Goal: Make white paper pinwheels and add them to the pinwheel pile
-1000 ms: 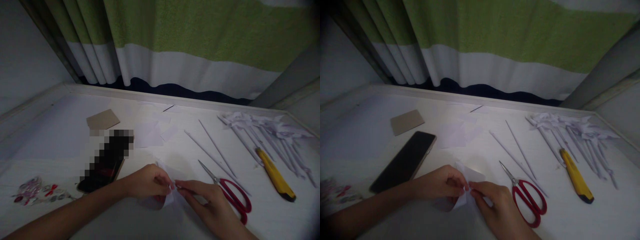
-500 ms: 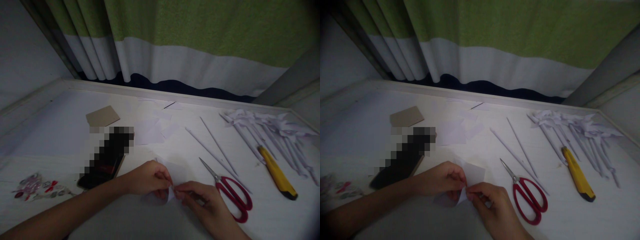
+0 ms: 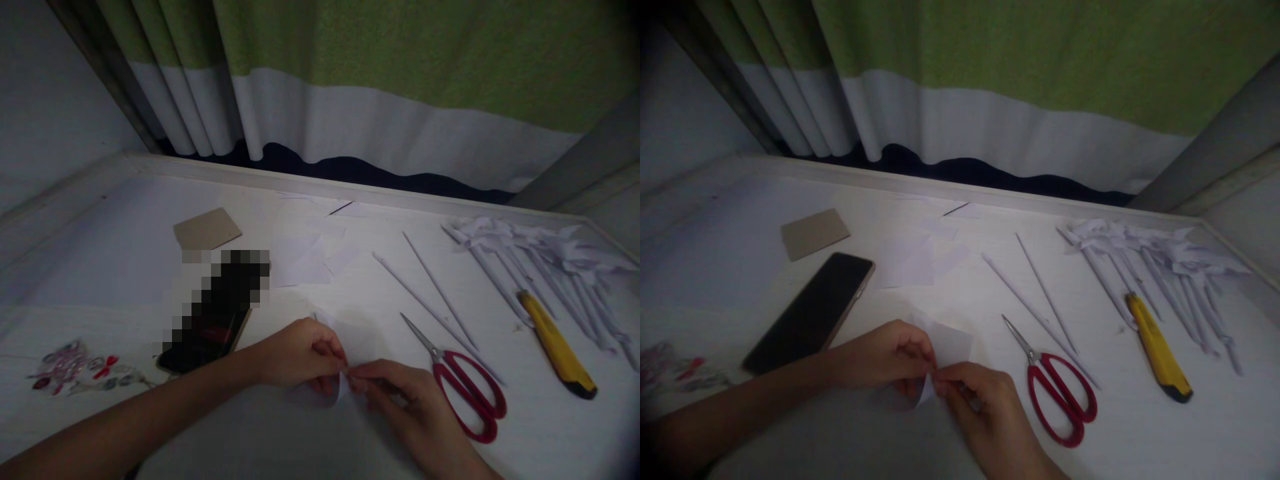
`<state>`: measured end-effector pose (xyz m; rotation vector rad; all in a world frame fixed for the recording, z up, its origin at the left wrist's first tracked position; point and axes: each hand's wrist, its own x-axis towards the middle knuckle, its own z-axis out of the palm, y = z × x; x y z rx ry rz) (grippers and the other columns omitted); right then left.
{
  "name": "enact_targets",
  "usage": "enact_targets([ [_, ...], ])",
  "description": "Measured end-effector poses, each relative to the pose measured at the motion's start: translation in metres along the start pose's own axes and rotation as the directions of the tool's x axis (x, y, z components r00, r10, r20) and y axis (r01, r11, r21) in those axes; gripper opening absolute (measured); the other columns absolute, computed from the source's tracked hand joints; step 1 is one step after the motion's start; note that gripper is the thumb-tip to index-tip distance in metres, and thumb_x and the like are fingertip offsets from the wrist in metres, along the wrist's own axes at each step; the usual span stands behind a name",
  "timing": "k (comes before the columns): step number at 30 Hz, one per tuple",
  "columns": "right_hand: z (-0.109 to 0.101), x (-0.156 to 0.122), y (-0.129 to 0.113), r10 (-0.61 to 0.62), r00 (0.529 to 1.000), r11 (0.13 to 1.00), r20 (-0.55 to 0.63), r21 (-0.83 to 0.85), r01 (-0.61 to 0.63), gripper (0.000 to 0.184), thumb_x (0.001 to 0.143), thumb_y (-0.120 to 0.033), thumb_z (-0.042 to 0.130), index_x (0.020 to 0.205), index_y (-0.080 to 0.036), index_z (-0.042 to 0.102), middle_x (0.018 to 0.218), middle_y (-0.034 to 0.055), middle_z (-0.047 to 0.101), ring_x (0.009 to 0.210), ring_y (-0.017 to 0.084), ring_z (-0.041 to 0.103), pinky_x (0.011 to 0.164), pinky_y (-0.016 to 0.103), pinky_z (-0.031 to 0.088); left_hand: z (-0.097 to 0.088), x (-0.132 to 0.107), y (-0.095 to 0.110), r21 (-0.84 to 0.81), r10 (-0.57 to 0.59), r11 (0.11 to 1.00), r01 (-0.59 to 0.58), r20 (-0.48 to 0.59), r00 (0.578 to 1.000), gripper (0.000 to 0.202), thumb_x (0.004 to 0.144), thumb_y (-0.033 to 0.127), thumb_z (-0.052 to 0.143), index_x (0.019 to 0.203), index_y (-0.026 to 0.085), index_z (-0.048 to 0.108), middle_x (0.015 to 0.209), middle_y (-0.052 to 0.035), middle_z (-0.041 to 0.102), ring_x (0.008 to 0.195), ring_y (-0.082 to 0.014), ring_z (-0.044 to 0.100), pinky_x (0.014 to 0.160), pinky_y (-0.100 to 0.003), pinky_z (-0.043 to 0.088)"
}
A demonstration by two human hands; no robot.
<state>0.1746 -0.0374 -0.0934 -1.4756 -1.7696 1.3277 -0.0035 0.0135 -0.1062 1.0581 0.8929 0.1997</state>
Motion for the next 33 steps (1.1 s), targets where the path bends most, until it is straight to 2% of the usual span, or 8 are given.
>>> enact_targets([
  [6, 0.0007, -0.0008, -0.0005, -0.033, 0.999, 0.999, 0.000, -0.017, 0.033, 0.017, 0.076, -0.019, 0.053, 0.085, -0.021, 0.067, 0.070, 0.0006, 0.067, 0.063, 0.014, 0.060, 0.057, 0.023, 0.046, -0.0009, 0.0002, -0.0022, 0.017, 0.012, 1.000, -0.012, -0.003, 1.000, 0.011, 0.071, 0.022, 0.053, 0.076, 0.013, 0.058, 0.062, -0.0001, 0.061, 0.048, -0.0082, 0.054, 0.048, -0.020, 0.043],
  [10, 0.0010, 0.0022, -0.0015, 0.006, 1.000, 1.000, 0.000, -0.001, -0.006, 0.014, 0.075, -0.018, 0.055, 0.082, -0.020, 0.067, 0.067, -0.0002, 0.066, 0.056, 0.012, 0.058, 0.052, 0.021, 0.045, -0.0015, 0.0006, -0.0038, 0.025, 0.025, 0.999, -0.025, 0.003, 1.000, 0.011, 0.070, 0.020, 0.053, 0.076, 0.013, 0.057, 0.063, -0.0005, 0.061, 0.049, -0.0083, 0.055, 0.048, -0.019, 0.043],
  [23, 0.0036, 0.0033, -0.0002, 0.024, 1.000, 0.998, -0.011, 0.058, -0.023, 0.013, 0.075, -0.018, 0.055, 0.081, -0.020, 0.066, 0.068, 0.0006, 0.065, 0.056, 0.012, 0.056, 0.051, 0.021, 0.044, -0.0009, 0.0003, -0.0027, 0.039, 0.018, 0.999, -0.017, -0.017, 1.000, 0.016, 0.064, 0.009, 0.049, 0.075, 0.013, 0.060, 0.055, 0.0031, 0.059, 0.048, -0.0079, 0.055, 0.047, -0.017, 0.043],
  [28, 0.0047, 0.0020, -0.0003, 0.000, 0.999, 0.998, -0.039, 0.055, 0.002, 0.011, 0.074, -0.019, 0.055, 0.076, -0.020, 0.065, 0.066, -0.0001, 0.064, 0.056, 0.012, 0.057, 0.050, 0.020, 0.044, -0.0001, 0.0004, -0.0023, 0.044, 0.014, 0.999, -0.013, -0.021, 1.000, 0.015, 0.064, 0.009, 0.049, 0.074, 0.013, 0.059, 0.056, 0.0026, 0.060, 0.046, -0.0077, 0.054, 0.047, -0.018, 0.043],
  [33, 0.0056, 0.0019, -0.0003, 0.008, 1.000, 0.998, -0.016, 0.064, -0.007, 0.011, 0.075, -0.020, 0.054, 0.075, -0.020, 0.065, 0.069, 0.0009, 0.065, 0.058, 0.013, 0.057, 0.051, 0.021, 0.045, -0.0007, 0.0007, -0.0033, 0.050, 0.025, 0.998, -0.024, -0.016, 1.000, 0.013, 0.065, 0.010, 0.050, 0.074, 0.013, 0.059, 0.057, 0.0021, 0.059, 0.048, -0.0079, 0.055, 0.046, -0.017, 0.043],
])
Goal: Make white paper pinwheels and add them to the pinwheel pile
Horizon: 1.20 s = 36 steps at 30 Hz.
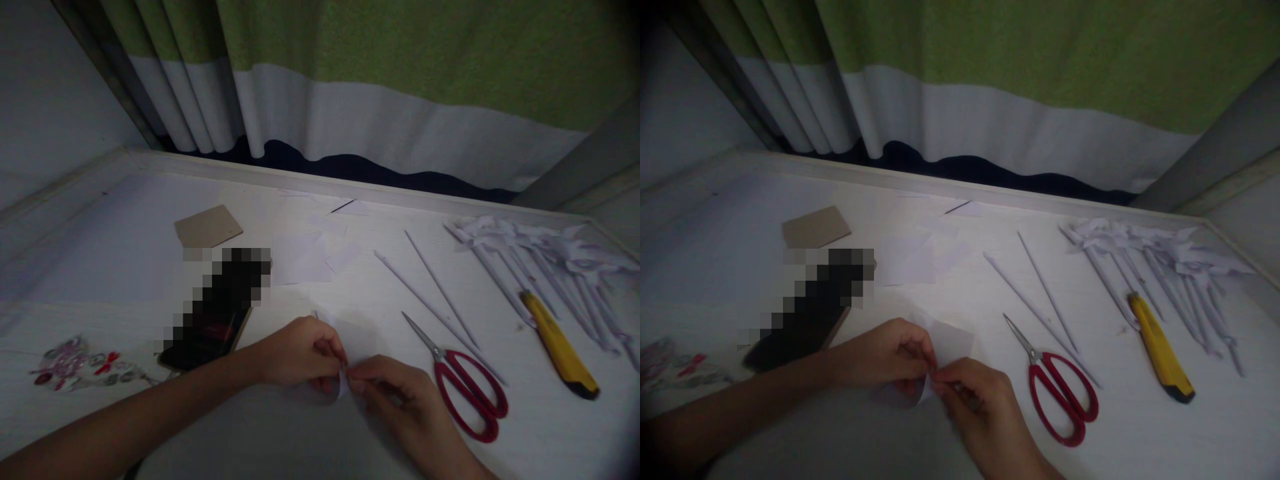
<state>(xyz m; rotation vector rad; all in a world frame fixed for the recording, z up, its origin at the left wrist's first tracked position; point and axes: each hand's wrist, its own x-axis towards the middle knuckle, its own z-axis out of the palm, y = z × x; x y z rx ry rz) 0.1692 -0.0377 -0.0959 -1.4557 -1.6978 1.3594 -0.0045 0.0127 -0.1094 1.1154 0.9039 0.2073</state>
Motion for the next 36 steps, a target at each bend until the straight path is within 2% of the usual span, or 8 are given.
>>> enact_targets([
  [10, 0.003, 0.000, 0.002, 0.084, 0.996, 0.993, 0.032, 0.079, -0.086, 0.013, 0.077, -0.023, 0.052, 0.075, -0.017, 0.063, 0.066, 0.0024, 0.062, 0.053, 0.012, 0.053, 0.049, 0.023, 0.042, -0.001, -0.001, -0.002, 0.003, 0.030, 1.000, -0.030, 0.007, 1.000, 0.011, 0.067, 0.014, 0.052, 0.074, 0.013, 0.061, 0.057, 0.0019, 0.060, 0.051, -0.0089, 0.055, 0.048, -0.018, 0.043],
  [16, 0.008, -0.002, 0.006, 0.052, 0.998, 0.996, 0.039, 0.076, -0.055, 0.014, 0.077, -0.023, 0.051, 0.074, -0.017, 0.063, 0.063, 0.0021, 0.061, 0.051, 0.012, 0.053, 0.047, 0.022, 0.041, -0.001, -0.001, -0.002, 0.026, 0.044, 0.999, -0.044, -0.004, 0.999, 0.010, 0.066, 0.013, 0.052, 0.071, 0.014, 0.061, 0.054, 0.0030, 0.059, 0.050, -0.0100, 0.055, 0.048, -0.018, 0.041],
  [25, 0.013, -0.001, 0.009, 0.080, 0.997, 0.985, -0.021, 0.154, -0.076, 0.012, 0.075, -0.024, 0.054, 0.072, -0.017, 0.063, 0.059, 0.0009, 0.058, 0.049, 0.011, 0.049, 0.044, 0.021, 0.038, -0.001, -0.004, 0.001, 0.064, 0.056, 0.996, -0.054, -0.018, 0.998, 0.009, 0.066, 0.015, 0.053, 0.071, 0.014, 0.061, 0.054, 0.0029, 0.059, 0.051, -0.0102, 0.055, 0.048, -0.018, 0.040],
  [30, 0.014, -0.001, 0.012, 0.054, 0.998, 0.987, -0.028, 0.150, -0.049, 0.013, 0.076, -0.026, 0.053, 0.073, -0.017, 0.063, 0.065, 0.0031, 0.061, 0.049, 0.011, 0.051, 0.044, 0.021, 0.040, 0.000, -0.003, 0.000, 0.086, 0.064, 0.994, -0.061, -0.035, 0.997, 0.010, 0.066, 0.016, 0.054, 0.072, 0.014, 0.062, 0.054, 0.0024, 0.060, 0.053, -0.0107, 0.056, 0.047, -0.017, 0.038],
  [36, 0.014, -0.002, 0.012, 0.042, 0.998, 0.988, -0.045, 0.148, -0.035, 0.011, 0.076, -0.022, 0.053, 0.073, -0.016, 0.062, 0.063, 0.0022, 0.060, 0.049, 0.011, 0.051, 0.044, 0.021, 0.040, 0.000, -0.003, -0.002, 0.095, 0.077, 0.993, -0.073, -0.038, 0.996, 0.010, 0.065, 0.015, 0.053, 0.071, 0.014, 0.062, 0.055, 0.0025, 0.060, 0.053, -0.0107, 0.055, 0.048, -0.017, 0.038],
])
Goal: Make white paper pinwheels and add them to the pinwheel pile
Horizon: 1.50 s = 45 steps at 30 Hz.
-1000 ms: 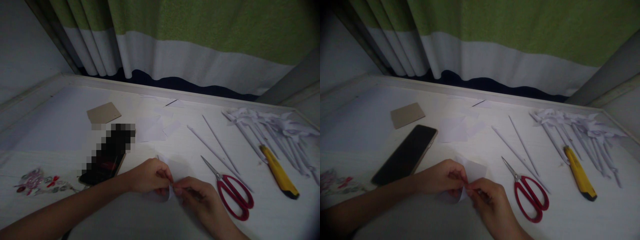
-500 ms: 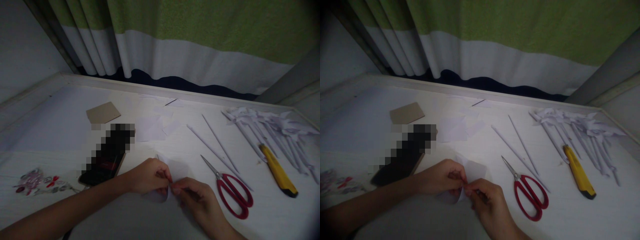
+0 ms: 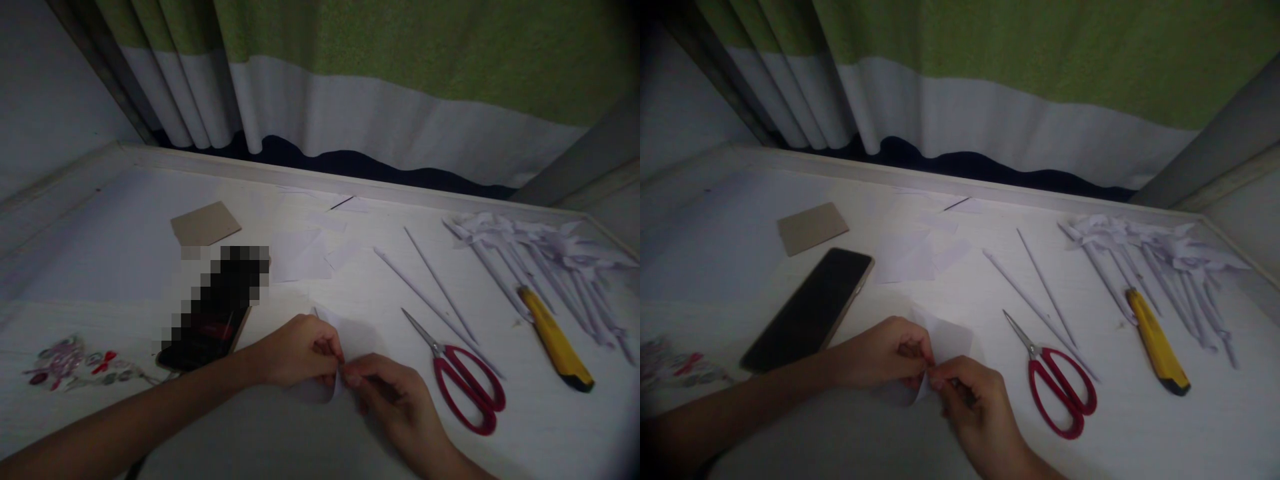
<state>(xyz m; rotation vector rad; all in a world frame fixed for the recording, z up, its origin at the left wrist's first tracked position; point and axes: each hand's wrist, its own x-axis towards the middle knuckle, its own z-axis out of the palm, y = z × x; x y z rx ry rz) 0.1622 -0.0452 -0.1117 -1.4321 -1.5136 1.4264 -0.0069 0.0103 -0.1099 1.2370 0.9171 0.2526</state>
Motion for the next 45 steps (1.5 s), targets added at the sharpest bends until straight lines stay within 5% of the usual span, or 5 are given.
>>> enact_targets([
  [14, -0.001, 0.002, 0.001, 0.002, 1.000, 1.000, 0.027, -0.005, -0.002, 0.011, 0.074, -0.023, 0.054, 0.074, -0.016, 0.063, 0.063, 0.0018, 0.059, 0.047, 0.010, 0.050, 0.043, 0.021, 0.039, -0.004, 0.001, 0.007, -0.026, -0.038, 0.999, 0.041, 0.093, 0.995, 0.013, 0.069, 0.012, 0.051, 0.076, 0.013, 0.062, 0.057, 0.0018, 0.059, 0.052, -0.0087, 0.056, 0.049, -0.016, 0.042],
  [20, -0.002, 0.001, 0.000, 0.128, 0.992, 0.991, 0.005, 0.045, -0.128, 0.008, 0.070, -0.024, 0.059, 0.075, -0.018, 0.060, 0.056, -0.0022, 0.056, 0.042, 0.008, 0.047, 0.040, 0.019, 0.038, -0.006, 0.000, 0.012, -0.053, -0.094, 0.993, 0.103, 0.149, 0.984, 0.016, 0.074, 0.015, 0.049, 0.082, 0.013, 0.063, 0.059, 0.0013, 0.059, 0.052, -0.0085, 0.056, 0.053, -0.018, 0.044],
  [33, -0.008, 0.001, -0.003, 0.036, 0.999, 0.996, 0.015, 0.082, -0.037, 0.009, 0.074, -0.025, 0.054, 0.073, -0.018, 0.061, 0.060, -0.0003, 0.056, 0.048, 0.010, 0.048, 0.044, 0.022, 0.038, -0.007, -0.008, 0.016, 0.014, 0.000, 1.000, -0.002, 0.120, 0.993, 0.035, 0.050, 0.024, 0.075, 0.081, 0.016, 0.062, 0.069, 0.0009, 0.062, 0.067, -0.0128, 0.058, 0.060, -0.020, 0.044],
  [39, -0.012, 0.000, -0.005, -0.126, 0.992, 0.987, -0.007, -0.106, 0.124, 0.011, 0.071, -0.018, 0.055, 0.082, -0.019, 0.057, 0.075, 0.0030, 0.057, 0.064, 0.015, 0.053, 0.053, 0.025, 0.041, -0.006, -0.014, 0.021, 0.135, 0.058, 0.989, -0.066, 0.062, 0.996, 0.032, 0.055, 0.030, 0.072, 0.081, 0.016, 0.060, 0.067, 0.0010, 0.060, 0.063, -0.0116, 0.057, 0.056, -0.019, 0.044],
  [45, -0.006, -0.001, -0.001, -0.026, 0.999, 0.994, 0.033, -0.101, 0.029, 0.013, 0.070, -0.018, 0.057, 0.083, -0.020, 0.055, 0.061, -0.0025, 0.054, 0.049, 0.011, 0.046, 0.043, 0.022, 0.034, -0.004, -0.016, 0.021, 0.197, 0.099, 0.974, -0.112, 0.075, 0.992, 0.030, 0.061, 0.032, 0.068, 0.086, 0.018, 0.061, 0.072, -0.0002, 0.062, 0.066, -0.0122, 0.057, 0.056, -0.019, 0.043],
])
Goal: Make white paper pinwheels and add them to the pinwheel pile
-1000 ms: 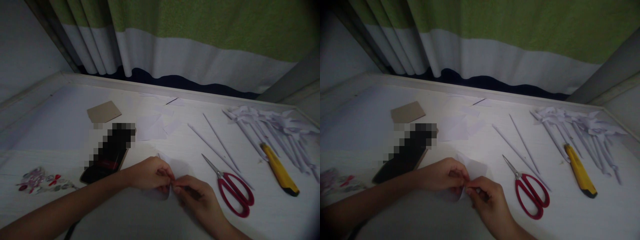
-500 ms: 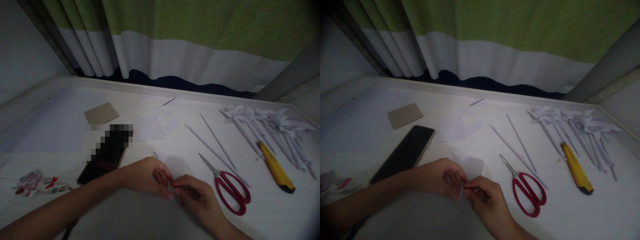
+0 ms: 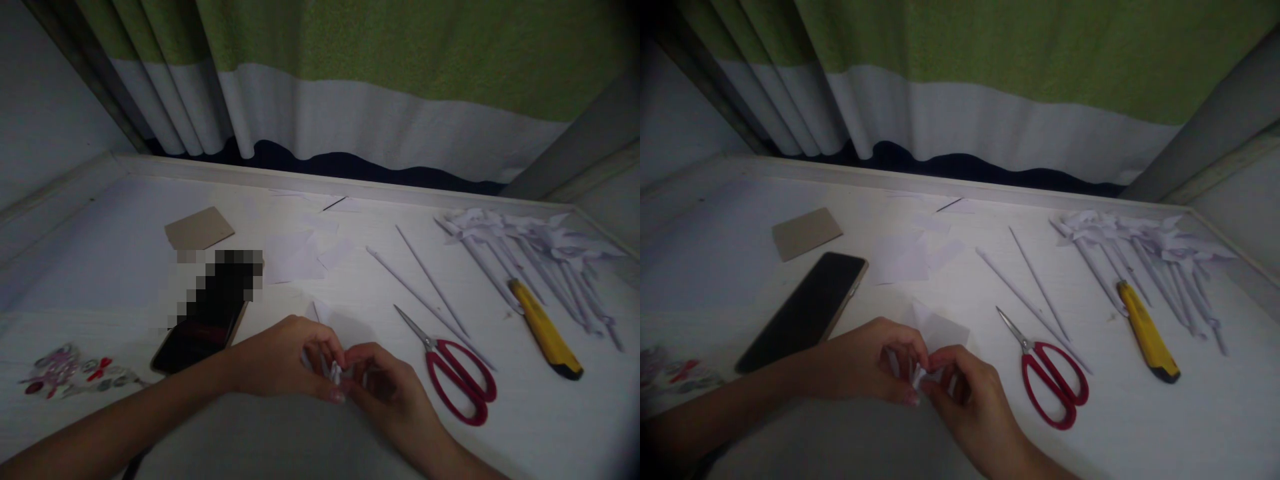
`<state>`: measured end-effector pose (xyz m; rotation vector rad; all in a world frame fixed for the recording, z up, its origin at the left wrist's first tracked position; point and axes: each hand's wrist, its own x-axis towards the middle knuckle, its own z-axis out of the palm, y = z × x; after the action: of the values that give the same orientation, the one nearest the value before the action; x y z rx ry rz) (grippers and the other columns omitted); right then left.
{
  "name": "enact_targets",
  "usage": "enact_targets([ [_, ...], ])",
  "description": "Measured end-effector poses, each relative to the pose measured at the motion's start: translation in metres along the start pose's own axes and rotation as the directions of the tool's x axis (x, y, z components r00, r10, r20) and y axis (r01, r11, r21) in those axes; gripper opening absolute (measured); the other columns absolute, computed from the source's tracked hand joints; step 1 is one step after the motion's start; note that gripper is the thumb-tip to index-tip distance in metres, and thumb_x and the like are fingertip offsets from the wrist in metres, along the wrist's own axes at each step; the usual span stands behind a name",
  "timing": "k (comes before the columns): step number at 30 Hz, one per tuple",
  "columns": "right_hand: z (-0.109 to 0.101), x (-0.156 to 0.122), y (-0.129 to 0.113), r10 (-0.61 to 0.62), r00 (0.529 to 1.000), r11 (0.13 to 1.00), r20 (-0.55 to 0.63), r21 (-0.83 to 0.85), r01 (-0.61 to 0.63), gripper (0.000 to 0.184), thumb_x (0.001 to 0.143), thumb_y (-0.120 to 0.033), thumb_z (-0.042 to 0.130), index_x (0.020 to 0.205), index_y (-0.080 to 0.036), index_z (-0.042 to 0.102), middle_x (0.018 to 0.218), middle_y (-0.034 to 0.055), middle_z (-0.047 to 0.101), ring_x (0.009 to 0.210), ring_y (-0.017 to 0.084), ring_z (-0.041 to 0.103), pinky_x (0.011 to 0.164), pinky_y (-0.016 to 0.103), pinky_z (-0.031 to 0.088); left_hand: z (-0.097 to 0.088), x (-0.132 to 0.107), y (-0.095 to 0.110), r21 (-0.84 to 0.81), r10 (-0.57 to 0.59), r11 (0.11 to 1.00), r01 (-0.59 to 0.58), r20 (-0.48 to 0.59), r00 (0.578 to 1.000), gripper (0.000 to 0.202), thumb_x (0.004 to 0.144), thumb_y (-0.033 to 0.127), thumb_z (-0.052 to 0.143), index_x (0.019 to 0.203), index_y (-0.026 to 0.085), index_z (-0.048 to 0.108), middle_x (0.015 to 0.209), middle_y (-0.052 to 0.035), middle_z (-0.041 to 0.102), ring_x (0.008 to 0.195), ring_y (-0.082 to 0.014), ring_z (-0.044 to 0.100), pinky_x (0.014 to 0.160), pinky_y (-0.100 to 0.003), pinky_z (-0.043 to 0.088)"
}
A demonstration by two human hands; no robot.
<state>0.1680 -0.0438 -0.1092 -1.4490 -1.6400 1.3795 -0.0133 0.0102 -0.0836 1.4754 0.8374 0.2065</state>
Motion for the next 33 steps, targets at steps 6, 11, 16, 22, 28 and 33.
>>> enact_targets([
  [6, 0.005, 0.000, -0.002, 0.002, 0.999, 0.996, -0.055, 0.089, 0.003, 0.012, 0.069, -0.013, 0.054, 0.079, -0.020, 0.053, 0.063, -0.0019, 0.055, 0.051, 0.011, 0.046, 0.045, 0.022, 0.035, 0.004, -0.002, 0.003, 0.008, -0.009, 1.000, 0.009, -0.007, 1.000, 0.032, 0.058, 0.033, 0.070, 0.085, 0.017, 0.062, 0.072, -0.0006, 0.064, 0.066, -0.0124, 0.057, 0.056, -0.018, 0.043],
  [11, 0.006, -0.001, -0.004, -0.007, 0.996, 0.999, -0.086, 0.048, 0.011, 0.013, 0.069, -0.014, 0.053, 0.080, -0.020, 0.051, 0.060, -0.0036, 0.052, 0.048, 0.010, 0.044, 0.043, 0.020, 0.034, 0.003, -0.001, 0.006, -0.001, -0.015, 1.000, 0.015, -0.023, 1.000, 0.031, 0.060, 0.033, 0.069, 0.086, 0.017, 0.063, 0.074, -0.0003, 0.064, 0.067, -0.0115, 0.057, 0.056, -0.017, 0.042],
  [16, 0.006, -0.003, -0.001, -0.016, 0.998, 1.000, -0.065, -0.023, 0.015, 0.010, 0.071, -0.016, 0.051, 0.079, -0.021, 0.049, 0.057, -0.0050, 0.049, 0.047, 0.010, 0.045, 0.042, 0.020, 0.034, 0.005, -0.002, 0.005, -0.010, -0.001, 1.000, 0.000, -0.044, 0.999, 0.028, 0.060, 0.031, 0.069, 0.084, 0.016, 0.064, 0.071, -0.0003, 0.064, 0.066, -0.0113, 0.057, 0.056, -0.017, 0.043],
  [22, 0.007, -0.005, 0.002, -0.072, 0.993, 0.997, -0.089, -0.039, 0.068, 0.008, 0.072, -0.020, 0.051, 0.080, -0.022, 0.050, 0.059, -0.0029, 0.053, 0.048, 0.011, 0.047, 0.042, 0.020, 0.036, 0.009, -0.007, 0.005, 0.026, 0.022, 0.999, -0.020, -0.082, 0.996, 0.033, 0.060, 0.037, 0.068, 0.084, 0.015, 0.064, 0.069, -0.0012, 0.063, 0.065, -0.0127, 0.058, 0.055, -0.019, 0.043],
  [28, 0.007, -0.006, 0.004, -0.105, 0.992, 0.992, -0.072, -0.081, 0.099, 0.007, 0.073, -0.020, 0.050, 0.079, -0.022, 0.050, 0.062, -0.0009, 0.056, 0.051, 0.012, 0.051, 0.043, 0.021, 0.038, 0.008, -0.007, 0.004, 0.027, 0.011, 1.000, -0.008, -0.090, 0.996, 0.031, 0.059, 0.035, 0.070, 0.081, 0.014, 0.064, 0.068, -0.0017, 0.064, 0.063, -0.0132, 0.059, 0.054, -0.019, 0.043],
  [33, 0.009, -0.006, 0.006, -0.132, 0.990, 0.986, -0.044, -0.107, 0.127, 0.011, 0.072, -0.018, 0.051, 0.082, -0.023, 0.050, 0.059, -0.0030, 0.053, 0.047, 0.011, 0.048, 0.041, 0.020, 0.038, 0.008, -0.005, -0.002, 0.012, 0.037, 0.999, -0.036, -0.095, 0.995, 0.028, 0.060, 0.033, 0.069, 0.078, 0.013, 0.064, 0.070, -0.0040, 0.066, 0.065, -0.0147, 0.060, 0.056, -0.020, 0.044],
])
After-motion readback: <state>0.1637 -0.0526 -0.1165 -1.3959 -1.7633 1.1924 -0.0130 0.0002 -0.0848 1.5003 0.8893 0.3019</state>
